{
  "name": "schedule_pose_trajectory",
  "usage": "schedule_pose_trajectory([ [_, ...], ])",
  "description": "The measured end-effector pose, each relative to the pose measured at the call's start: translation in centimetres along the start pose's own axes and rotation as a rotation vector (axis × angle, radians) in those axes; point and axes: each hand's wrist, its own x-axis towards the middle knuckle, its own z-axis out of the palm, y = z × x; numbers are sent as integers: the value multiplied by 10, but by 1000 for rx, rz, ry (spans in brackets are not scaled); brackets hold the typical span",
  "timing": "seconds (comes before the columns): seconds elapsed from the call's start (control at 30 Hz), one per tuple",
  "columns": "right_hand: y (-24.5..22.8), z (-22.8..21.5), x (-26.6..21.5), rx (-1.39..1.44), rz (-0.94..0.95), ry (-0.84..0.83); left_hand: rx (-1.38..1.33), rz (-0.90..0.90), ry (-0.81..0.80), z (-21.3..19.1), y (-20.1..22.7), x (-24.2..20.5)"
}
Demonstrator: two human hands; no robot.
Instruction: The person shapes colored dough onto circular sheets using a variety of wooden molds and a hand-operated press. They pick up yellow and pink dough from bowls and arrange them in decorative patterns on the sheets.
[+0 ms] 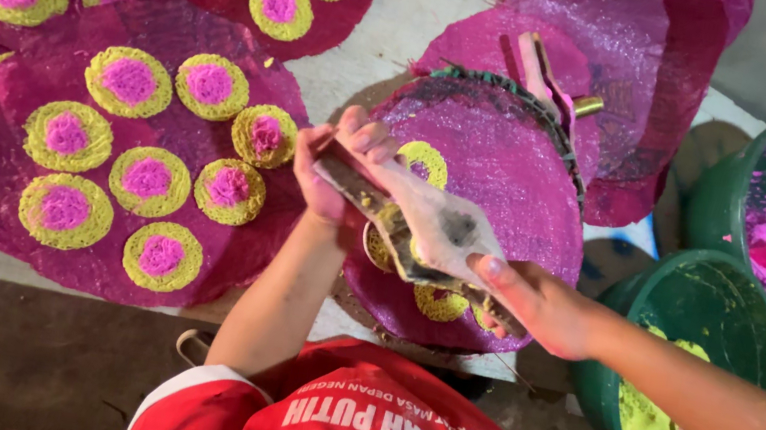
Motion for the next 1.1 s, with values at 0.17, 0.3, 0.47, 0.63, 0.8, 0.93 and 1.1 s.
schedule_pose_trajectory([
  [0.17, 5, -7, -5, -108, -33, 164, 33, -26, 10, -12, -15, 17],
  [0.3, 9, -1, 2, -96, -131, 274, 77, -70, -107, -13, -5, 38],
  [0.47, 6, 17, 21, 19, -258, 230, 163, -76, -183, -2, 24, 40],
  [0.63, 3, 19, 21, 62, -131, 104, 248, -38, -32, -3, 27, 16],
  [0.8, 10, -1, 9, -98, 61, 132, 167, 25, 62, -18, -9, 17],
  [0.93, 27, -11, 10, -15, -90, 268, 96, -50, -11, -7, -17, 41],
  [1.1, 68, -10, 16, 334, -188, 218, 680, -379, 348, 14, -2, 29],
])
